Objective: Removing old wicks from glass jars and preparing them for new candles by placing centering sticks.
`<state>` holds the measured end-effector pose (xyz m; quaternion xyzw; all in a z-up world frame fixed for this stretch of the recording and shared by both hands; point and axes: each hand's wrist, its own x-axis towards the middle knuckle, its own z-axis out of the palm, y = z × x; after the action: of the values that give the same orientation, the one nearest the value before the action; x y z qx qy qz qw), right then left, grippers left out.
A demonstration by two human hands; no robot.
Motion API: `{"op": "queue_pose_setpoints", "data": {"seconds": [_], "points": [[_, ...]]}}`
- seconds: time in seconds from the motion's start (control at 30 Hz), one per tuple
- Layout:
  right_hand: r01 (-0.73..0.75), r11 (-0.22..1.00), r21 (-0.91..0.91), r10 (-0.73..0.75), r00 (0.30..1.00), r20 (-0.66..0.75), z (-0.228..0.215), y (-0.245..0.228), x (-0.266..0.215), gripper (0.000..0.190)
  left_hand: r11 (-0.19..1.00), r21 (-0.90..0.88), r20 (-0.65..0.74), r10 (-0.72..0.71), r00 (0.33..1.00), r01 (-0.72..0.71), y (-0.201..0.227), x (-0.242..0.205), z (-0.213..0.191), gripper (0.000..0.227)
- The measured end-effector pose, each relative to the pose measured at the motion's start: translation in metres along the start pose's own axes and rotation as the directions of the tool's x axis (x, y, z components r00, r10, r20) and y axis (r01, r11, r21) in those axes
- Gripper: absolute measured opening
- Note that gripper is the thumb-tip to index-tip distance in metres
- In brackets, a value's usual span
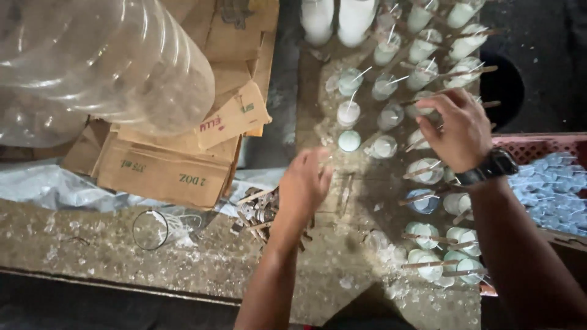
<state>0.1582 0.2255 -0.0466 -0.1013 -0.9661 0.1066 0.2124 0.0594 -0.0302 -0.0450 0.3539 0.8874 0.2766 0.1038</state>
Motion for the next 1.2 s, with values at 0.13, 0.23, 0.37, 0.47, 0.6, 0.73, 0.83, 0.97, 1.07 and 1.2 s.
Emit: {"op": "queue_pose_setpoints", "data": {"seconds": [0.13,0.23,0.37,0.47,0.6,0.73,0.83,0.97,1.07,1.2], "points": [[-0.024,0.999,-0.046,0.024,1.0,-0.004,0.005,0.003,0.0,0.024,0.984,-0.078,0.088,-0.152,0.984,0.159,0.001,0.052,0.018,0.035],[0.017,0.985,-0.174,-0.017,1.0,0.001,0.018,0.0,-0.011,0.012,0.991,-0.028,0.198,-0.12,0.973,0.128,-0.002,0.069,0.041,0.034],[0.16,0.931,-0.327,-0.04,0.937,0.346,0.033,-0.021,-0.022,0.034,0.978,0.126,0.317,-0.199,0.927,0.167,-0.004,0.074,0.048,0.026],[0.21,0.931,-0.299,-0.069,0.905,0.419,0.052,-0.024,-0.023,0.052,0.973,0.217,0.118,-0.111,0.987,0.084,-0.024,0.069,0.057,0.032],[0.185,0.951,-0.249,-0.121,0.96,0.251,0.075,-0.022,-0.023,0.047,0.978,0.118,-0.151,-0.151,0.977,0.169,-0.052,0.083,0.06,0.025],[0.194,0.93,-0.312,-0.18,0.981,0.073,0.086,-0.024,-0.025,0.032,0.972,0.029,-0.128,-0.229,0.965,0.235,-0.065,0.107,0.058,0.027],[0.241,0.923,-0.299,-0.206,0.968,0.146,0.085,-0.028,-0.028,0.035,0.958,-0.166,-0.027,-0.24,0.97,0.232,-0.067,0.116,0.059,0.033],[0.194,0.95,-0.246,-0.164,0.977,0.14,0.085,-0.029,-0.022,0.033,0.991,-0.081,-0.024,-0.108,0.994,0.105,-0.042,0.099,0.035,0.055],[0.193,0.948,-0.251,-0.163,0.977,0.137,0.087,-0.027,-0.013,0.041,0.995,0.088,-0.046,0.051,0.998,-0.046,-0.039,0.1,0.04,0.072],[0.165,0.967,-0.194,-0.101,0.948,0.303,0.071,-0.034,0.003,0.055,0.931,0.306,-0.009,0.213,0.977,-0.201,-0.012,0.097,0.028,0.075]]}}
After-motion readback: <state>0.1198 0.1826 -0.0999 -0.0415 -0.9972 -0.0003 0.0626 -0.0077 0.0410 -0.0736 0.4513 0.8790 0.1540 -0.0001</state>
